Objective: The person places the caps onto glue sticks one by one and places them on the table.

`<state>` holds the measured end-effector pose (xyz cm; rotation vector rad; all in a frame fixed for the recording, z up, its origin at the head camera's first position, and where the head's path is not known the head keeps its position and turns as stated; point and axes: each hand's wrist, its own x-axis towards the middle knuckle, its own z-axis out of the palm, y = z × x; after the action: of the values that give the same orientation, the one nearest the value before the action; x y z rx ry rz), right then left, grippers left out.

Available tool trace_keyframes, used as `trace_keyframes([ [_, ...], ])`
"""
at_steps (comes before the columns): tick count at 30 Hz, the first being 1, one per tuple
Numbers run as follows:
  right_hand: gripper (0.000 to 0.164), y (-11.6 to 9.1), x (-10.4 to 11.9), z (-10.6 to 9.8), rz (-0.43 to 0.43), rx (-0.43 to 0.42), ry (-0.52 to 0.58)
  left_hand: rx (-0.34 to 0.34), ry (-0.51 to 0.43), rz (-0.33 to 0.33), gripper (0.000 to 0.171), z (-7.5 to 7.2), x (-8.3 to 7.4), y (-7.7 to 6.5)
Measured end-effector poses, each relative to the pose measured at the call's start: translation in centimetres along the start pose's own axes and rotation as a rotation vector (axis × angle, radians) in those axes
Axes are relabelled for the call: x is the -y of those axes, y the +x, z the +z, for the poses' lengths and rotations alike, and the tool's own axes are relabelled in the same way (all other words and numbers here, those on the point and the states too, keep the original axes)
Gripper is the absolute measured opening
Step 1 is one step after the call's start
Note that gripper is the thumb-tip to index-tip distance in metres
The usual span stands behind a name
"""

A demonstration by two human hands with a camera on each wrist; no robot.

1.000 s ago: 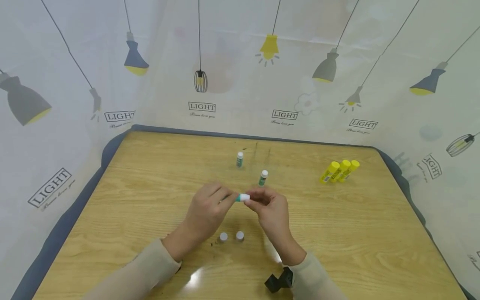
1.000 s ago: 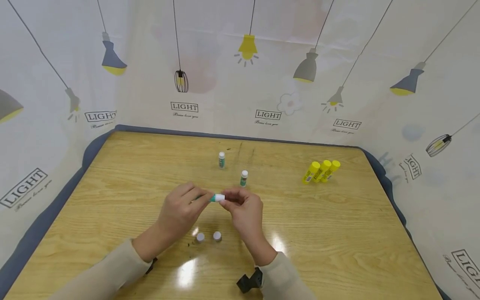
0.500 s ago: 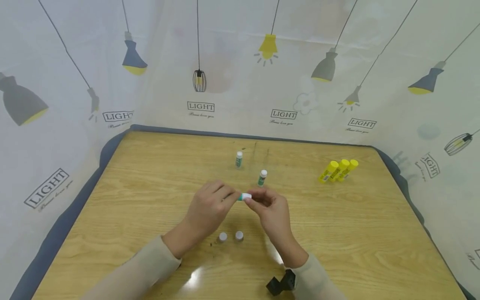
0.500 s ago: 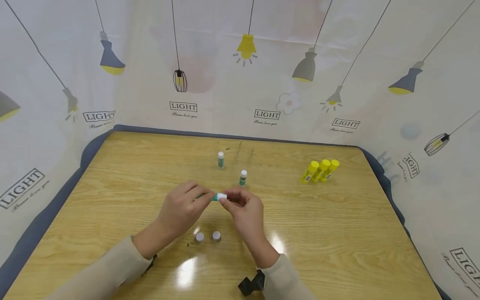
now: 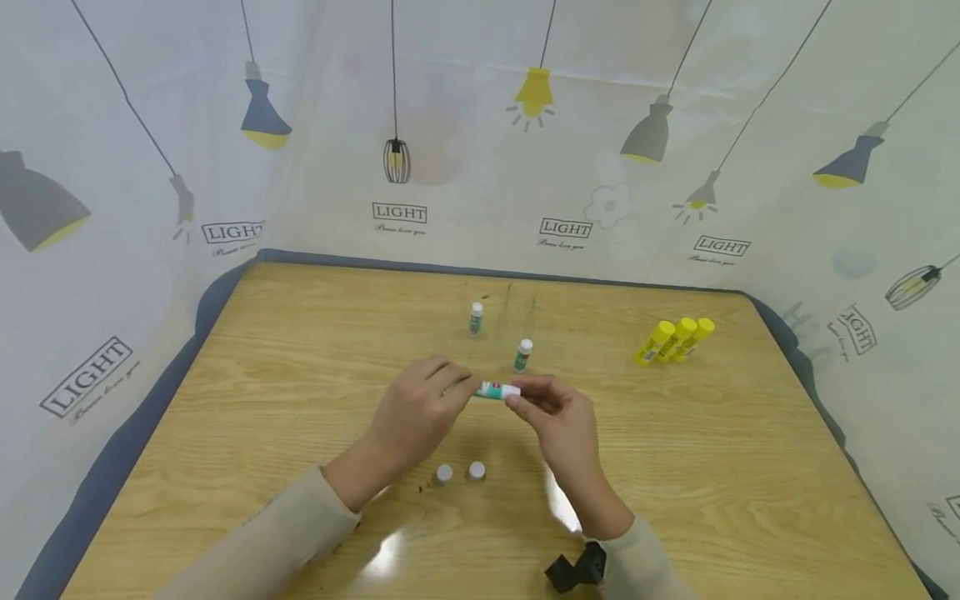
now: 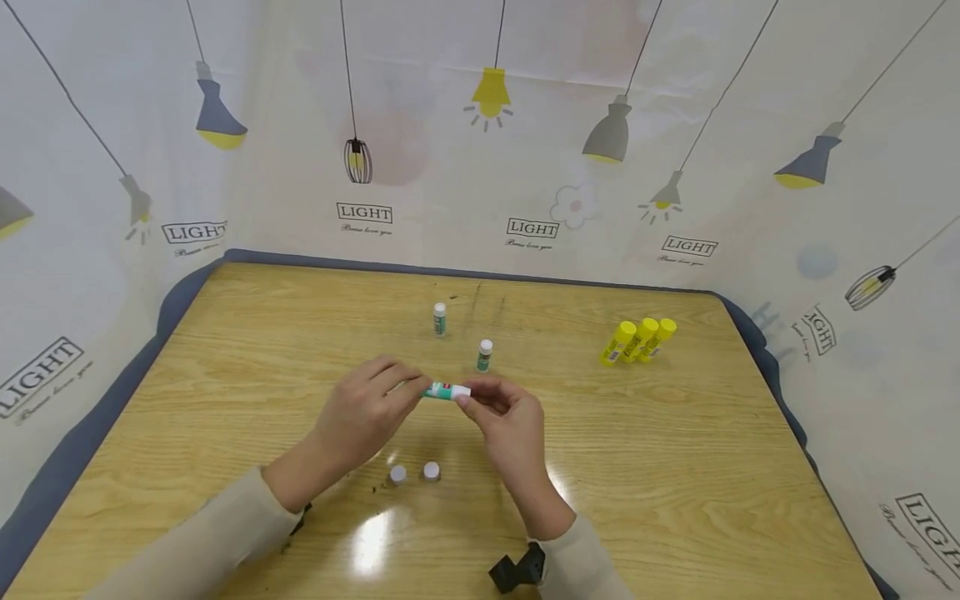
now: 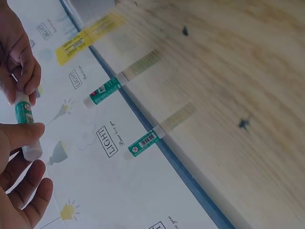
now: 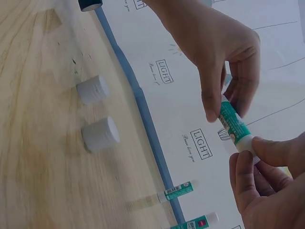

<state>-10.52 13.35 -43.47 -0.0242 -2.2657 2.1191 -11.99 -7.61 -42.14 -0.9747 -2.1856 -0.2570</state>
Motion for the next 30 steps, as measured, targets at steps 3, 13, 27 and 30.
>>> trace_keyframes([
  [3, 0.027, 0.1, 0.0, -0.6, -0.004, -0.014, -0.002, 0.012, 0.005, -0.015, 0.010, -0.2, 0.3, 0.0],
  [13, 0.024, 0.2, 0.1, -2.4, 0.008, -0.062, -0.002, -0.008, -0.039, -0.070, 0.012, -0.3, 1.2, -0.4],
  [27, 0.025, 1.5, 0.3, -7.4, -0.047, -0.141, -0.235, 0.017, -0.079, -0.161, 0.018, -0.3, 2.0, -1.5],
  [30, 0.025, 2.2, 0.4, -8.7, -0.074, -0.159, -0.288, 0.017, -0.077, -0.174, 0.019, -0.2, 2.1, -1.8],
])
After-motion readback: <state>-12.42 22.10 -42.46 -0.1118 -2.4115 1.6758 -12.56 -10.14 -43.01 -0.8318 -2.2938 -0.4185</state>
